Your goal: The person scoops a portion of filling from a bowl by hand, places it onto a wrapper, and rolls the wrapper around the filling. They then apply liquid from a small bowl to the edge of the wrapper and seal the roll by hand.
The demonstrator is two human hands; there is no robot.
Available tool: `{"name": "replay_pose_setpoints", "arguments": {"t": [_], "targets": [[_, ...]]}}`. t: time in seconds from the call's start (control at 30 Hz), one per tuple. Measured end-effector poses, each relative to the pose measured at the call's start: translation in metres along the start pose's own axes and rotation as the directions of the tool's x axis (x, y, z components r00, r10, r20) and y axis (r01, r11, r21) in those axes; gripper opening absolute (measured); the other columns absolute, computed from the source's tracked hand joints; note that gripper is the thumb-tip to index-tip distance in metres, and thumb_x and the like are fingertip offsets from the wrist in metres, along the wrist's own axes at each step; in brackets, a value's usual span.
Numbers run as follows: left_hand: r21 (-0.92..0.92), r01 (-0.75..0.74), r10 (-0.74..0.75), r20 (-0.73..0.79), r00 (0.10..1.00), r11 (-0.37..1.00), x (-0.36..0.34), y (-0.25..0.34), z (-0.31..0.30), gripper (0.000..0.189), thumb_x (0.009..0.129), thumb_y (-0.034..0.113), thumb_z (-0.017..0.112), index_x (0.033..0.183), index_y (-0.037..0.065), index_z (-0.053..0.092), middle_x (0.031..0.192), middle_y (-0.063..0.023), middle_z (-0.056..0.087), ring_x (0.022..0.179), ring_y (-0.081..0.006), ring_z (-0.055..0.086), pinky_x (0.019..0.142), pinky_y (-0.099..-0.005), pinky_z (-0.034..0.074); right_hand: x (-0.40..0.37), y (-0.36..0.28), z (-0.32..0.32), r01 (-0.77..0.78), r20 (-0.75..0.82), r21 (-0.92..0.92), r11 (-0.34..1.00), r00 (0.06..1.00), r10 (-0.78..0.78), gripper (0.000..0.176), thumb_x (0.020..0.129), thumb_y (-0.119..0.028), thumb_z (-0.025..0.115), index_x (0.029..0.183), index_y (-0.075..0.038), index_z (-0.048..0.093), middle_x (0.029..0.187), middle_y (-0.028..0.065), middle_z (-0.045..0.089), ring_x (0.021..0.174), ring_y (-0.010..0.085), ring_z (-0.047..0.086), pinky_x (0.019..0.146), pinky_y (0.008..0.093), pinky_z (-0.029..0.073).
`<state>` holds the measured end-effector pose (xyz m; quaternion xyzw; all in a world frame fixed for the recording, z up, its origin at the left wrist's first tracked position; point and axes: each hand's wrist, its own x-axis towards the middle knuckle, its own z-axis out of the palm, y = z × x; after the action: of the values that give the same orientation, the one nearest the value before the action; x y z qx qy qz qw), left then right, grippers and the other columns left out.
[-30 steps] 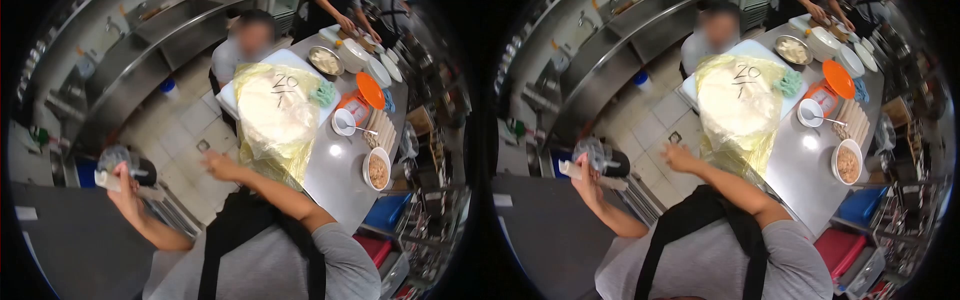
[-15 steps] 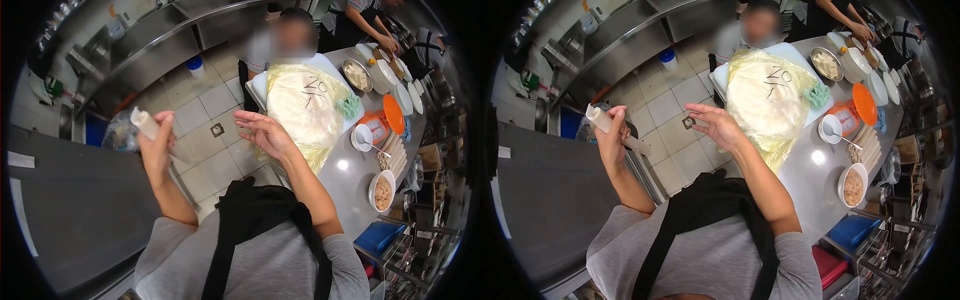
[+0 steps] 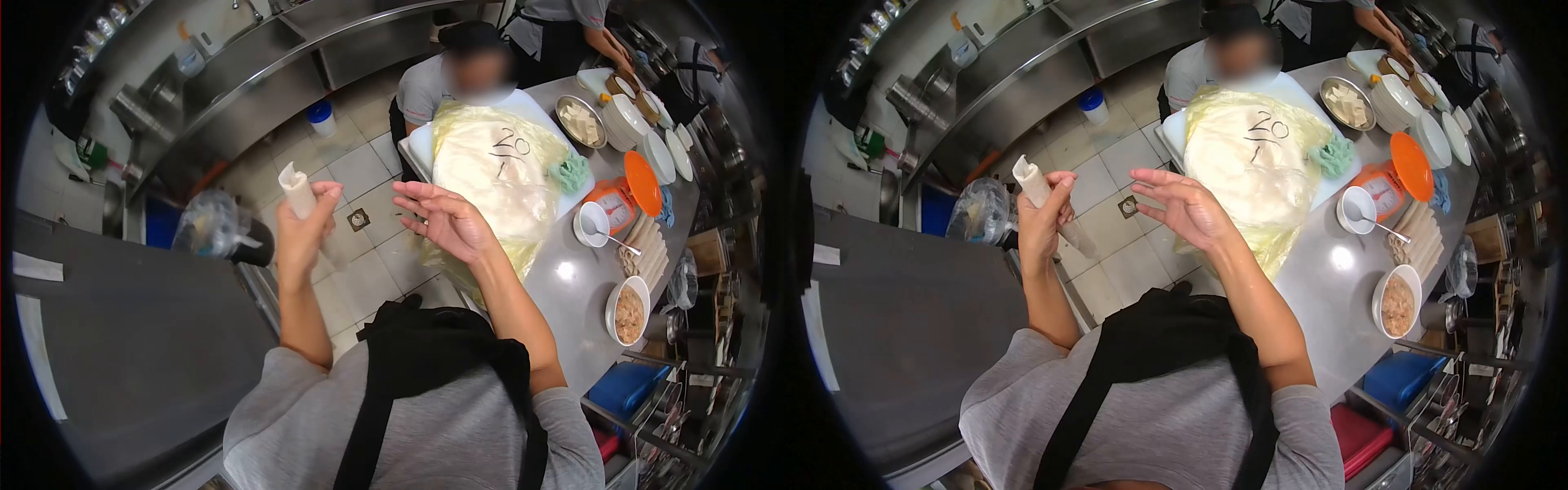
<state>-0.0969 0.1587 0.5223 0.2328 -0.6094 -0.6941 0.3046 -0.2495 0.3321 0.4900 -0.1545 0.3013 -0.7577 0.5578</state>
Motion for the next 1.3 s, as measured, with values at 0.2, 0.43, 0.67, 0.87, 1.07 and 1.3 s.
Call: {"name": "replay_pose_setpoints", "arguments": {"t": [0.2, 0.43, 0.67, 0.87, 1.07, 1.3], "targets": [[0.000, 0.001, -0.001, 0.023, 1.000, 1.000, 0.000, 0.003, 0.010, 0.018, 0.083, 0.014, 0.068, 0.091, -0.002, 0.065, 0.062, 0.0034, 0.050, 0.048, -0.0041, 0.041, 0.045, -0.0211, 0.031, -0.003, -0.003, 0.001, 0.018, 0.005, 0.053, 0.998, 1.000, -0.018, 0.024, 0.085, -0.012, 0.055, 0.107, -0.006, 0.062, 0.133, 0.0115, 0.051, 0.120, 0.0234, 0.048, 0.098, 0.0382, 0.040], [0.036, 0.043, -0.048, 0.139, 0.989, 0.998, -0.001, 0.003, 0.042, 0.016, 0.086, 0.014, 0.065, 0.092, -0.001, 0.062, 0.059, 0.0033, 0.046, 0.047, -0.0043, 0.037, 0.045, -0.0213, 0.032, -0.034, -0.018, 0.025, 0.268, -0.016, -0.655, 0.706, 0.930, -0.368, 0.030, 0.081, -0.005, 0.062, 0.111, -0.006, 0.056, 0.134, 0.0099, 0.044, 0.118, 0.0216, 0.048, 0.097, 0.0377, 0.039], [-0.079, 0.197, -0.096, 0.661, 0.744, 0.977, -0.001, 0.001, 0.135, 0.013, 0.086, 0.012, 0.066, 0.093, 0.001, 0.064, 0.063, 0.0031, 0.052, 0.050, -0.0038, 0.043, 0.046, -0.0200, 0.035, -0.107, -0.069, 0.038, 0.264, 0.324, -0.942, -0.208, 0.550, -0.770, 0.038, 0.073, -0.003, 0.067, 0.110, -0.013, 0.065, 0.129, 0.0124, 0.048, 0.120, 0.0318, 0.045, 0.097, 0.0413, 0.038], [-0.027, 0.330, -0.125, 0.892, 0.433, 0.944, -0.015, -0.026, 0.216, 0.010, 0.085, 0.011, 0.064, 0.089, 0.004, 0.059, 0.067, 0.0029, 0.052, 0.052, -0.0044, 0.045, 0.047, -0.0206, 0.035, -0.153, -0.081, 0.015, -0.087, 0.443, -0.844, -0.529, 0.443, -0.779, 0.034, 0.069, -0.011, 0.075, 0.103, -0.014, 0.070, 0.123, 0.0130, 0.053, 0.112, 0.0362, 0.047, 0.094, 0.0439, 0.039], [0.191, 0.070, -0.201, 0.959, 0.199, 0.979, -0.044, -0.039, 0.277, 0.013, 0.082, 0.013, 0.066, 0.086, 0.005, 0.057, 0.069, 0.0010, 0.054, 0.052, -0.0048, 0.048, 0.047, -0.0212, 0.037, -0.209, -0.082, -0.009, -0.195, 0.306, -0.902, -0.386, 0.342, -0.888, 0.022, 0.068, -0.010, 0.074, 0.089, -0.006, 0.069, 0.110, 0.0124, 0.056, 0.110, 0.0344, 0.049, 0.091, 0.0427, 0.041], [-0.141, -0.251, 0.260, 0.797, 0.545, 0.958, -0.095, -0.049, 0.322, 0.019, 0.079, 0.009, 0.068, 0.092, 0.001, 0.057, 0.077, -0.0039, 0.060, 0.067, -0.0145, 0.060, 0.061, -0.0290, 0.047, -0.249, -0.097, 0.007, -0.460, 0.310, -0.769, -0.444, 0.339, -0.888, 0.014, 0.068, -0.011, 0.073, 0.077, -0.005, 0.064, 0.107, 0.0109, 0.056, 0.111, 0.0341, 0.048, 0.094, 0.0453, 0.035]]}}
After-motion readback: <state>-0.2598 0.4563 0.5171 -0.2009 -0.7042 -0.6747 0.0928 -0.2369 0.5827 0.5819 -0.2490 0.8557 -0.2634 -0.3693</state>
